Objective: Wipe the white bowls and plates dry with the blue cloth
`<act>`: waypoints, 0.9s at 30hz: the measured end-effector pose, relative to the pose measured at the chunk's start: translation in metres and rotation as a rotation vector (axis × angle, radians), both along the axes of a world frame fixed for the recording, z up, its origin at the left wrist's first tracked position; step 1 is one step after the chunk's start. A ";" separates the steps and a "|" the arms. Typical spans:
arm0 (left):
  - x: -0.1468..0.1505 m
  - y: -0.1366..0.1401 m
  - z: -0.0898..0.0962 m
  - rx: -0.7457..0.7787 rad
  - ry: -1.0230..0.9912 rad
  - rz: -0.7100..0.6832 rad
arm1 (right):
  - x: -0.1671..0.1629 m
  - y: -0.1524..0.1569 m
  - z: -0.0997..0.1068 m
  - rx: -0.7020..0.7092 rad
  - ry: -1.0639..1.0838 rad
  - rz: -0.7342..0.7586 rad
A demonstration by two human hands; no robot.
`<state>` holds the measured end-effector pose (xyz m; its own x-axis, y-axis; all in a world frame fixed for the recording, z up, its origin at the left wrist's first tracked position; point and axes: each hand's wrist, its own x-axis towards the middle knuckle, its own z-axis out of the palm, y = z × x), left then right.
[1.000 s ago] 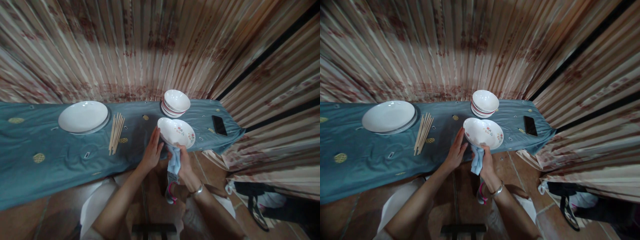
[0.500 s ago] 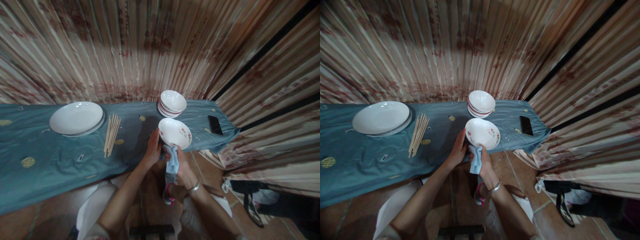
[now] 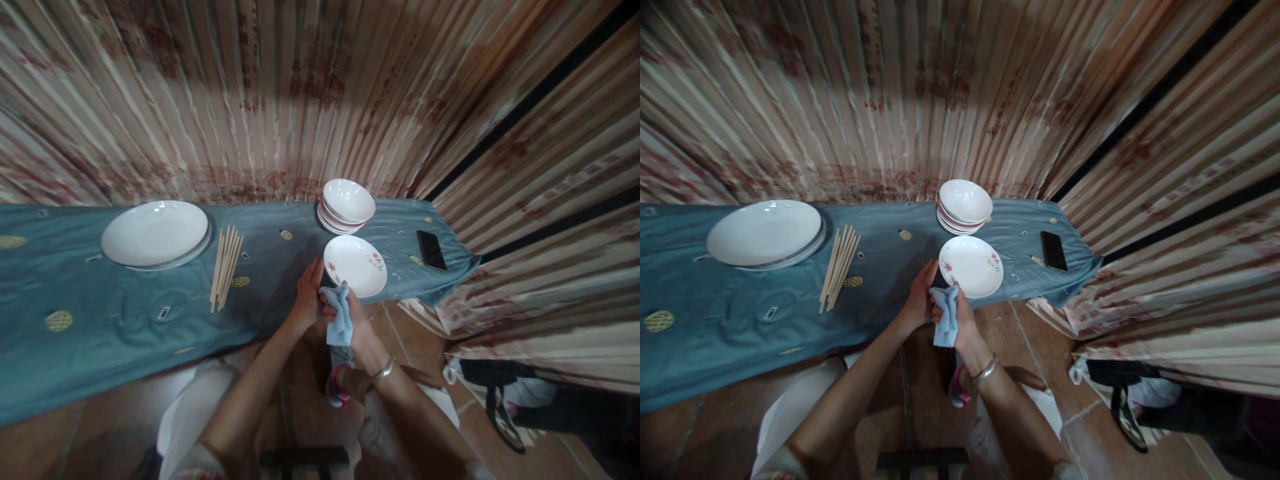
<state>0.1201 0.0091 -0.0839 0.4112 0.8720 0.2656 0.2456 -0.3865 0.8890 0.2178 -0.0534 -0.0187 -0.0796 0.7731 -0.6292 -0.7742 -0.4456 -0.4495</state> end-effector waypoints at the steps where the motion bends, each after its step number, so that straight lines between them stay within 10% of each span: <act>1: -0.003 0.000 0.000 -0.010 -0.048 0.014 | -0.003 0.002 0.001 0.011 0.011 0.019; 14: -0.085 0.005 0.030 -0.008 -0.166 0.157 | -0.058 0.024 0.026 0.269 -0.128 0.237; 23: -0.165 0.020 0.049 -0.089 -0.361 0.564 | -0.123 0.069 0.009 0.388 -0.514 0.275; 27: -0.201 0.024 0.052 -0.057 -0.434 0.673 | -0.157 0.117 0.010 0.459 -1.050 0.350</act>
<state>-0.0812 0.0330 -0.0321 -0.3369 0.9132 0.2292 0.0380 -0.2300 0.9724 0.0604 0.0638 -0.0090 0.0567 0.9813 -0.1839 0.1972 -0.1915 -0.9615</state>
